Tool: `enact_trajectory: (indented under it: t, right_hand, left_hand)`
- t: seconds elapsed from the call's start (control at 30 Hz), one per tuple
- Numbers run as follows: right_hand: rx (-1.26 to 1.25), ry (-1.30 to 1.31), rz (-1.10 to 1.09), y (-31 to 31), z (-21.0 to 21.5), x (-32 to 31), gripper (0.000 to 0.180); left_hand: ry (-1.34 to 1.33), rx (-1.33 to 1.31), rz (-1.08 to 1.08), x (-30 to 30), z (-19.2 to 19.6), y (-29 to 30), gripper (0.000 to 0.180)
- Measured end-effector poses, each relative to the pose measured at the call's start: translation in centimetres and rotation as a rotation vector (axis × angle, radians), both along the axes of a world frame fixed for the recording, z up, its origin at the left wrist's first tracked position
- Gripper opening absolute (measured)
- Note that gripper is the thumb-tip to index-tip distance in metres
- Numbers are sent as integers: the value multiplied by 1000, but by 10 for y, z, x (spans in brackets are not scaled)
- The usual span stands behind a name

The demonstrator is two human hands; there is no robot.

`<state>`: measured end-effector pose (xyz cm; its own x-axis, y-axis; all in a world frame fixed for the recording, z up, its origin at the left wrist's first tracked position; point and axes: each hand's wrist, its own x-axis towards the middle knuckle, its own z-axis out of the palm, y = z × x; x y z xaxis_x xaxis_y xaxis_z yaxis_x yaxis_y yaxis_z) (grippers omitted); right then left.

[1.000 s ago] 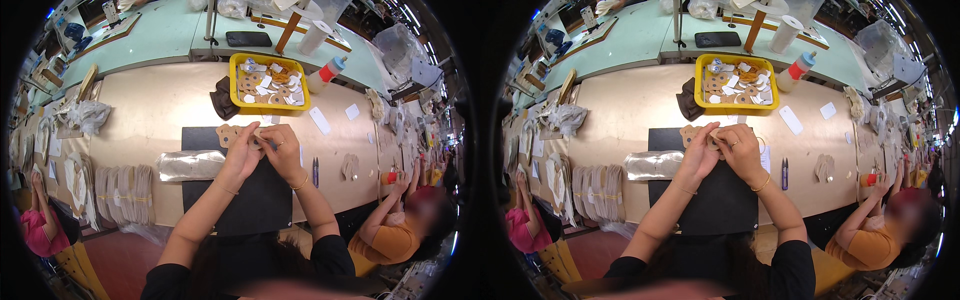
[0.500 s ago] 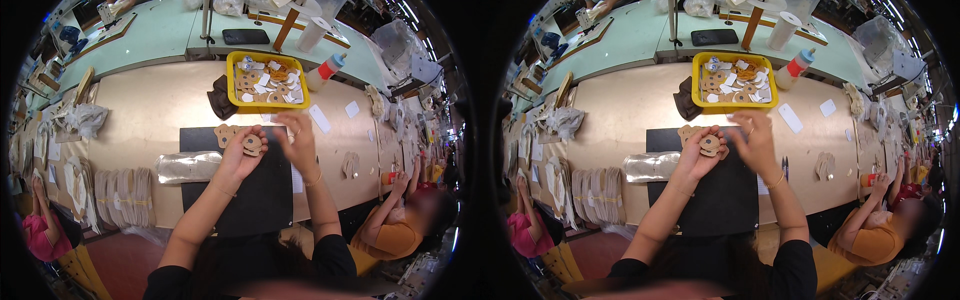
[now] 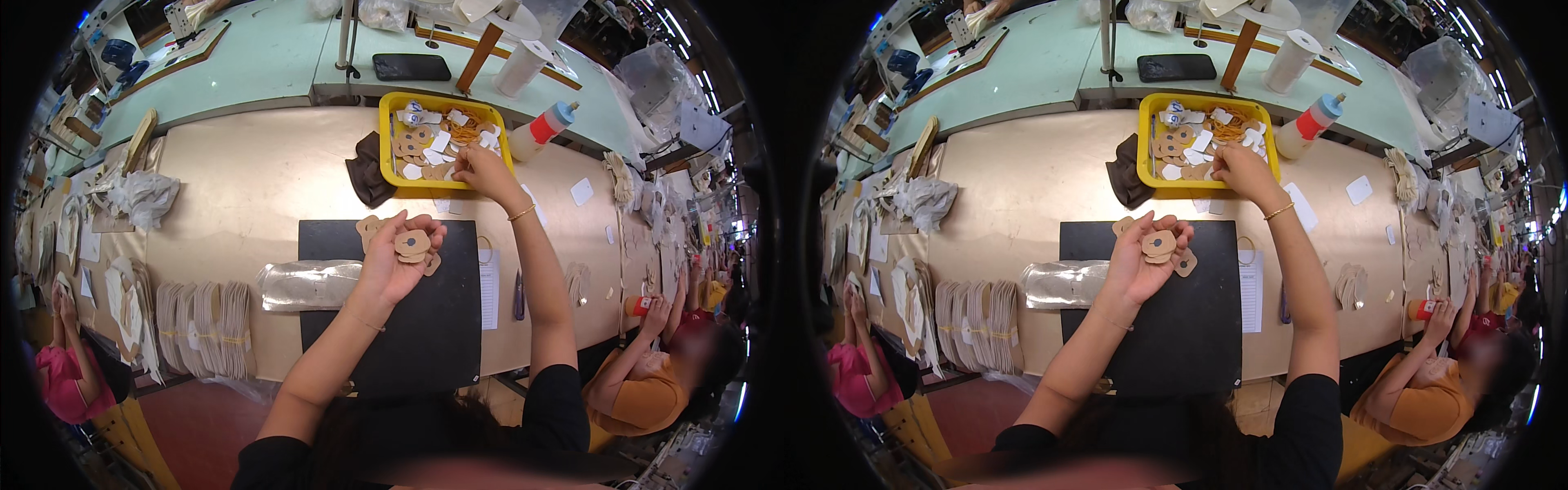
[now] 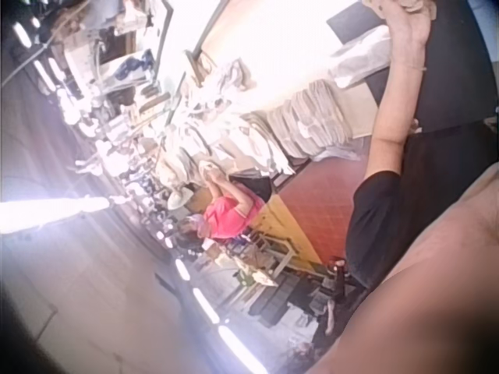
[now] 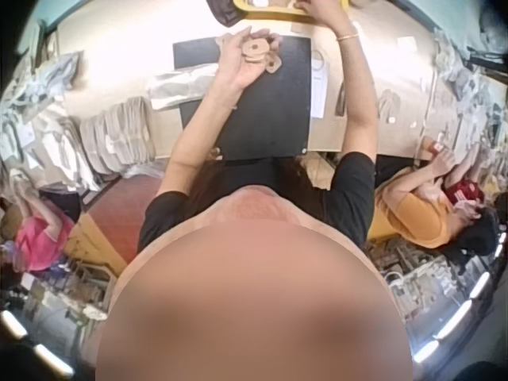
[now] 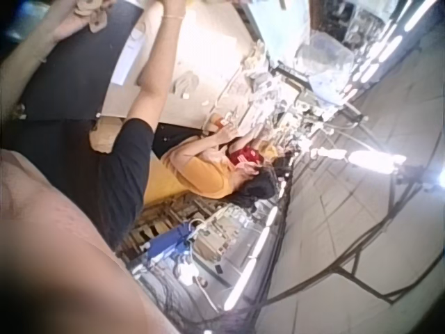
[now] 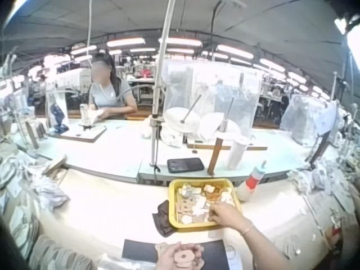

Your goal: The person applies glue from a squeeze bottle to small brown cardboard cutouts with circular holes. They handle the cutouts one at a time, apply glue to the edges, and place them on a black mat. The person also handles a clear plastic bag and a yellow tray containing additional cutouts.

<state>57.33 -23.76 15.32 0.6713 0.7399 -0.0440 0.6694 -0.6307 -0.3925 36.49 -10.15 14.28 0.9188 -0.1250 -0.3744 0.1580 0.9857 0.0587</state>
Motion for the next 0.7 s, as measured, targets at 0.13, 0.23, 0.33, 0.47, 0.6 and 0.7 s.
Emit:
enact_trajectory:
  t: [0.13, 0.23, 0.33, 0.47, 0.6, 0.7]
  right_hand:
    - [143, 110, -68, 11, 21, 6, 13]
    - [263, 204, -69, 36, 23, 19, 14]
    - [290, 263, -38, 67, 6, 28, 17]
    - [280, 278, -72, 89, -21, 31, 21]
    - [298, 303, -127, 86, -26, 32, 20]
    - [283, 252, -147, 72, -14, 40, 20]
  left_hand:
    - [53, 44, 7, 0, -5, -1, 27]
    - [-46, -23, -21, -1, -9, 1, 28]
    - [-70, -19, -6, -1, -10, 0, 29]
    - [-39, -8, -14, -2, -7, 1, 29]
    - [-14, -31, -16, -3, -6, 0, 27]
    - [-5, -34, -37, -3, -9, 0, 26]
